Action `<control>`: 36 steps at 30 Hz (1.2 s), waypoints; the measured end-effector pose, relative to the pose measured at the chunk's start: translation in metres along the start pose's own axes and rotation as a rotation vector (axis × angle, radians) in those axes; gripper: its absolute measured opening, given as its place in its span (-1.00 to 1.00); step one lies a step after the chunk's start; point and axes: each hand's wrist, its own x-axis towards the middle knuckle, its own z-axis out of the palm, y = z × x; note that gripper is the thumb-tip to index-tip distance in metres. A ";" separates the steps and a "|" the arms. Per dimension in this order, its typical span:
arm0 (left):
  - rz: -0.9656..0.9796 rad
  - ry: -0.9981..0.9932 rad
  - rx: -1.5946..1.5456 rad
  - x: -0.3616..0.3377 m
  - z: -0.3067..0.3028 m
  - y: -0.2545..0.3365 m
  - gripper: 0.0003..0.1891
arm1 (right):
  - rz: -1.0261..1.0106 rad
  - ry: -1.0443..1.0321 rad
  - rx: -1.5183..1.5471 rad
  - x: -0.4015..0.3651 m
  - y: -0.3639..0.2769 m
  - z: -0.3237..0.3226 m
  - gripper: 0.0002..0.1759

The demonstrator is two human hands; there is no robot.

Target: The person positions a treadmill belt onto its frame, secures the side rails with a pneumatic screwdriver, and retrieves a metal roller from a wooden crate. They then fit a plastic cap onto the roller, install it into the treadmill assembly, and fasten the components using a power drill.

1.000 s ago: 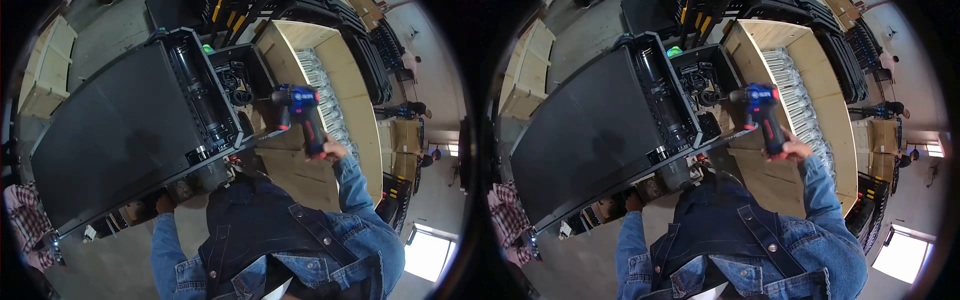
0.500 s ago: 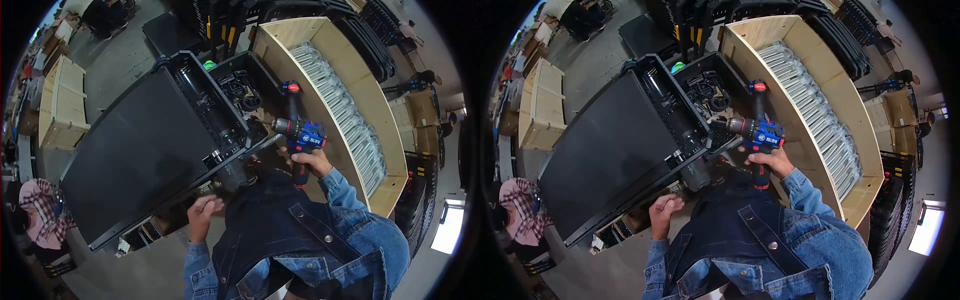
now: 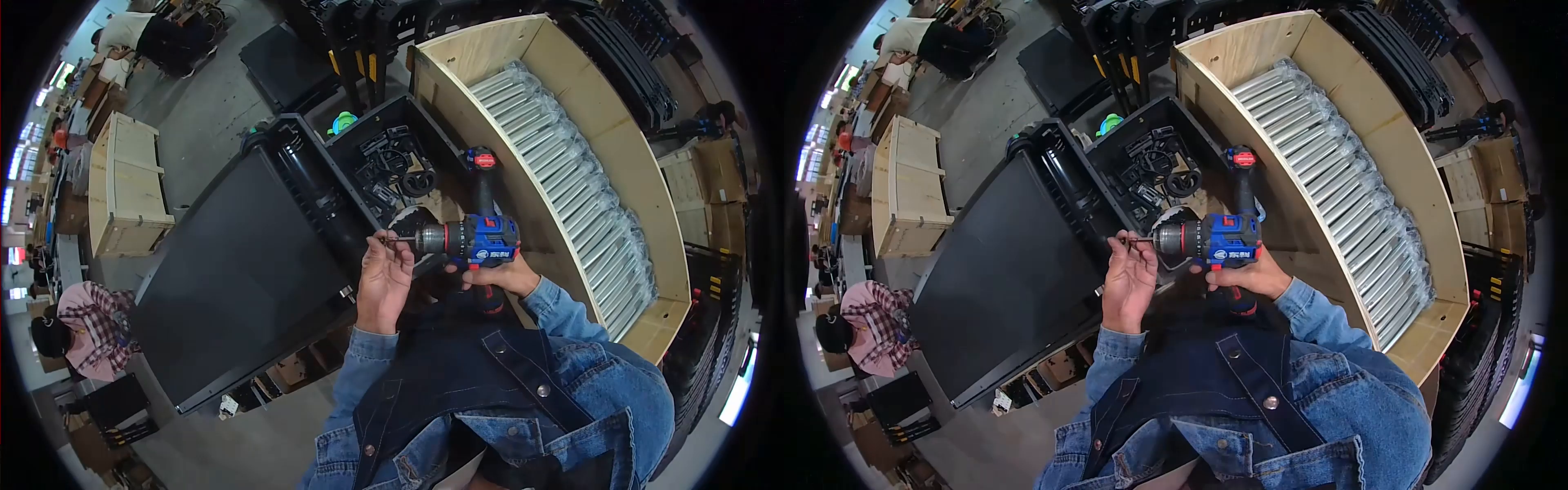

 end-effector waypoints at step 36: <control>0.252 0.544 2.038 0.425 -0.138 -0.103 -0.64 | -0.209 0.292 -0.410 0.129 -0.006 -0.165 -0.64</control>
